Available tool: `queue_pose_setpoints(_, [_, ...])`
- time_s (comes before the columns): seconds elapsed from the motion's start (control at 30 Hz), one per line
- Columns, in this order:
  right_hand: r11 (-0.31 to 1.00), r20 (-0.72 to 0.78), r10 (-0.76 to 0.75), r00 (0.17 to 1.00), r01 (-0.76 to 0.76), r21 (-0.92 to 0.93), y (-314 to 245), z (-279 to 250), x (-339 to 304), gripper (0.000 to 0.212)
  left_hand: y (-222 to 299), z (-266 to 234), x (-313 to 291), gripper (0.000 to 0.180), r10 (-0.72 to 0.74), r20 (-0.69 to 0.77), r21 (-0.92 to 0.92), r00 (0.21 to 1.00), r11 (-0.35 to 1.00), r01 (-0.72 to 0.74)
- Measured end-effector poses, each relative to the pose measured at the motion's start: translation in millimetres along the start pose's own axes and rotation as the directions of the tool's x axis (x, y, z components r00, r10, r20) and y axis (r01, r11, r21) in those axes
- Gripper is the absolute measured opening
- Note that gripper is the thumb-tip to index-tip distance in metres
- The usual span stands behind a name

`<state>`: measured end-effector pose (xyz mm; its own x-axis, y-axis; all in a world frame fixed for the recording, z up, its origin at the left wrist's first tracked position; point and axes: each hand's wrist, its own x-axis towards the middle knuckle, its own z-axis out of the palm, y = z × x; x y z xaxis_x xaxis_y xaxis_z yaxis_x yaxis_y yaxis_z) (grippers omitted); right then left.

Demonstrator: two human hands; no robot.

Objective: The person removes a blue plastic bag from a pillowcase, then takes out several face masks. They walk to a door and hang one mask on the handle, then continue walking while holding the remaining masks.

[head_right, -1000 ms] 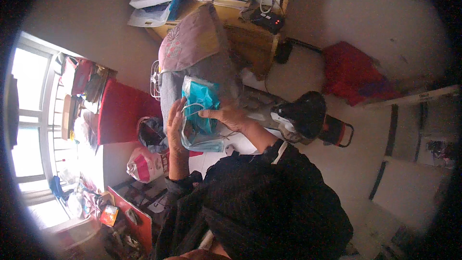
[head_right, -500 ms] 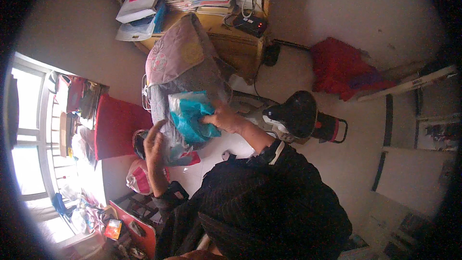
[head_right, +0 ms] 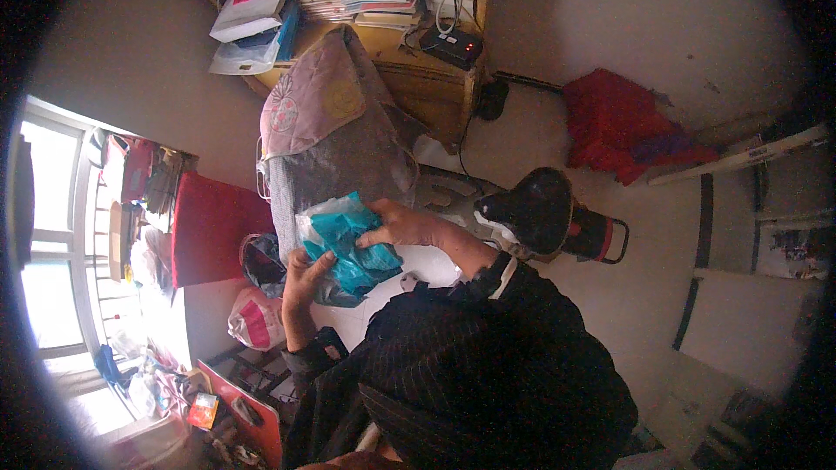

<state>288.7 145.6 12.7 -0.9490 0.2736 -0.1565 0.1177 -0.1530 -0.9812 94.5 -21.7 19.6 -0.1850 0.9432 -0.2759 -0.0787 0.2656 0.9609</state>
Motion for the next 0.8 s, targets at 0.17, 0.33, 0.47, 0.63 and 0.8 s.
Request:
queue_pose_setpoints(0.17, [0.998,-0.006,-0.019,1.000,0.019,0.053,6,-5,3,0.046,-7,8,2,0.028,-0.046,-0.066,-0.064,0.997,0.997,0.042])
queue_pose_setpoints(0.33, [0.977,-0.030,0.023,0.999,-0.016,0.214,8,-3,4,0.045,-16,14,6,0.022,-0.002,-0.069,-0.167,0.998,0.986,-0.009])
queue_pose_setpoints(0.47, [0.992,-0.111,0.075,0.991,-0.062,0.111,8,-5,-4,0.039,-26,19,7,0.020,0.004,-0.099,-0.278,0.995,0.960,-0.032])
queue_pose_setpoints(0.63, [0.967,-0.049,-0.038,0.998,0.050,0.251,31,-5,9,0.040,-43,19,15,0.021,-0.045,-0.128,-0.376,0.991,0.926,-0.007])
queue_pose_setpoints(0.8, [0.947,0.009,0.078,0.997,-0.077,0.313,65,-10,22,0.039,-61,21,20,0.023,0.008,-0.127,-0.377,0.992,0.924,-0.056])
